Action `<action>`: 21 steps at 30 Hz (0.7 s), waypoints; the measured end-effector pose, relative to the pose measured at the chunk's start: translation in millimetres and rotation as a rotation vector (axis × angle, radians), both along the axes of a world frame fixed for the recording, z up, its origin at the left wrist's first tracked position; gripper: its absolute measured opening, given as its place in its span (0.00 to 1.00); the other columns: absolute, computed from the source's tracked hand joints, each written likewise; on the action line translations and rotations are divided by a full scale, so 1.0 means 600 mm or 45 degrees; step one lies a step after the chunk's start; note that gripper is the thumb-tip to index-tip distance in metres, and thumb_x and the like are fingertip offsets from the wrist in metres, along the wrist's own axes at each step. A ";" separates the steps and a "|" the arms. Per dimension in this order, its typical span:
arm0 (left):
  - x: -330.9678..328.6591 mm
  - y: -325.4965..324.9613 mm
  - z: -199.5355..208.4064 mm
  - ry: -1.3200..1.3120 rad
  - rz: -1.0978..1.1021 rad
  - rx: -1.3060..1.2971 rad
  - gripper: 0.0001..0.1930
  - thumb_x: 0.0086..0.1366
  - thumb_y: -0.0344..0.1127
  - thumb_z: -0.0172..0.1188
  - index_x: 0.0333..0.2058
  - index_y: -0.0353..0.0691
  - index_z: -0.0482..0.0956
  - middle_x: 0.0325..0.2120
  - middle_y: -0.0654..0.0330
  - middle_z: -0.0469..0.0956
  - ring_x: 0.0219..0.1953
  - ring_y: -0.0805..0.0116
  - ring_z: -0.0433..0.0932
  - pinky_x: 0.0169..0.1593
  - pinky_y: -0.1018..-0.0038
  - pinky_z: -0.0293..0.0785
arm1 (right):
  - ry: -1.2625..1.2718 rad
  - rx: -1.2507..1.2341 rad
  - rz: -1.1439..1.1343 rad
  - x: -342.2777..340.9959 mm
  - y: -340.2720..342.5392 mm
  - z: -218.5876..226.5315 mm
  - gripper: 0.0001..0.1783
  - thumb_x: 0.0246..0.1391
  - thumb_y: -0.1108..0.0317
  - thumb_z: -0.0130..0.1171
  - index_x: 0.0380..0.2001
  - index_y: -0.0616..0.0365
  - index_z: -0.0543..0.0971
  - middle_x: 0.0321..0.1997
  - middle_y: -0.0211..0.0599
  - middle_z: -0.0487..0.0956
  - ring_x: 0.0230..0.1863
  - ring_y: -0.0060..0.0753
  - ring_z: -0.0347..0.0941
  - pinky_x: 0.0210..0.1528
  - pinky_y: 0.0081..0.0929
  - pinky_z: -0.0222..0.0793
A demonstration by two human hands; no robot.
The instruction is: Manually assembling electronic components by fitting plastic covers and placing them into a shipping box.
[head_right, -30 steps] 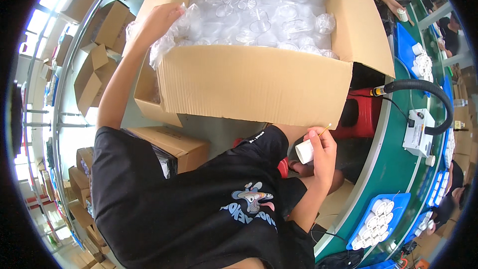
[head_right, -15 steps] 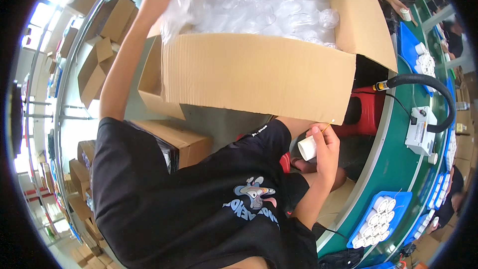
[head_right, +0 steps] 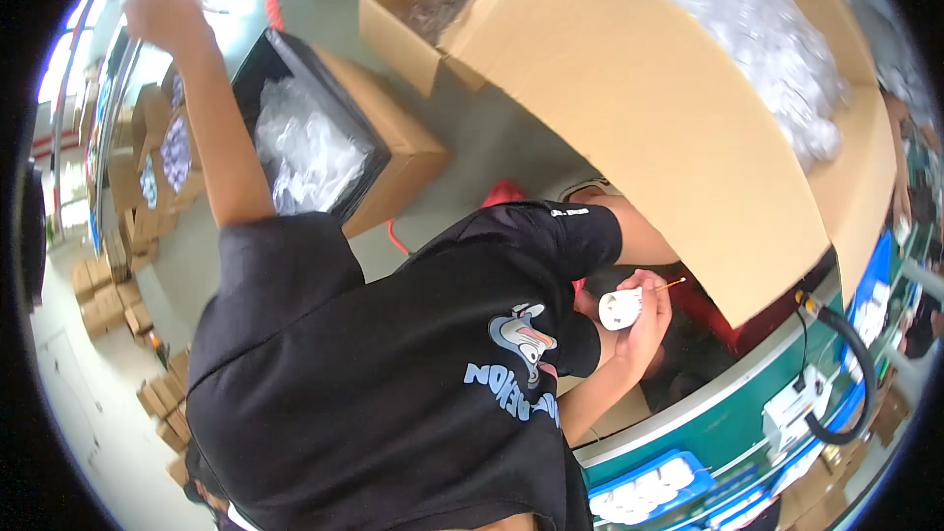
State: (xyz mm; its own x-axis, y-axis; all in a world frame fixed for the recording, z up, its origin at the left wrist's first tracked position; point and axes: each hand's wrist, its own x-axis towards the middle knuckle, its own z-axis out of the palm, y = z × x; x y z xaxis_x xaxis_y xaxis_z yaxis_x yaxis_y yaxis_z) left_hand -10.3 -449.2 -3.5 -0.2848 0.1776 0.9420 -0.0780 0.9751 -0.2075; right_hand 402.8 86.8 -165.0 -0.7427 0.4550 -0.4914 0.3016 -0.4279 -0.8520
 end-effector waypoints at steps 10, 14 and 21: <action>0.394 -0.125 -0.375 -0.601 0.339 0.621 0.14 0.69 0.36 0.45 0.30 0.29 0.68 0.31 0.43 0.70 0.37 0.43 0.69 0.42 0.56 0.64 | -0.203 0.068 0.259 -0.080 -0.042 -0.018 0.12 0.63 0.64 0.53 0.40 0.63 0.76 0.29 0.32 0.75 0.32 0.24 0.74 0.37 0.21 0.72; 0.402 -0.206 -0.598 -2.031 0.187 1.243 0.17 0.66 0.42 0.50 0.43 0.31 0.74 0.43 0.41 0.77 0.43 0.43 0.76 0.46 0.59 0.70 | -0.160 0.065 0.326 -0.105 -0.055 -0.019 0.12 0.64 0.64 0.53 0.40 0.63 0.77 0.31 0.30 0.76 0.33 0.21 0.74 0.40 0.21 0.72; 0.403 -0.206 -0.688 -1.880 0.047 1.260 0.15 0.64 0.37 0.48 0.43 0.33 0.76 0.37 0.39 0.79 0.42 0.44 0.77 0.46 0.59 0.71 | -0.155 0.062 0.316 -0.111 -0.089 -0.022 0.11 0.63 0.65 0.54 0.39 0.62 0.78 0.30 0.30 0.77 0.34 0.21 0.74 0.39 0.20 0.72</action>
State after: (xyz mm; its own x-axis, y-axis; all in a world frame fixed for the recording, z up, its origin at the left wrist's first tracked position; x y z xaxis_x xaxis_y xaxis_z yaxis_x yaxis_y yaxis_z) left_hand 231.6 -572.6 -416.1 -0.9030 -0.2686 -0.3352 -0.4104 0.7698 0.4889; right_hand 336.1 33.4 -178.0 -0.7710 0.2919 -0.5660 0.4938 -0.2872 -0.8208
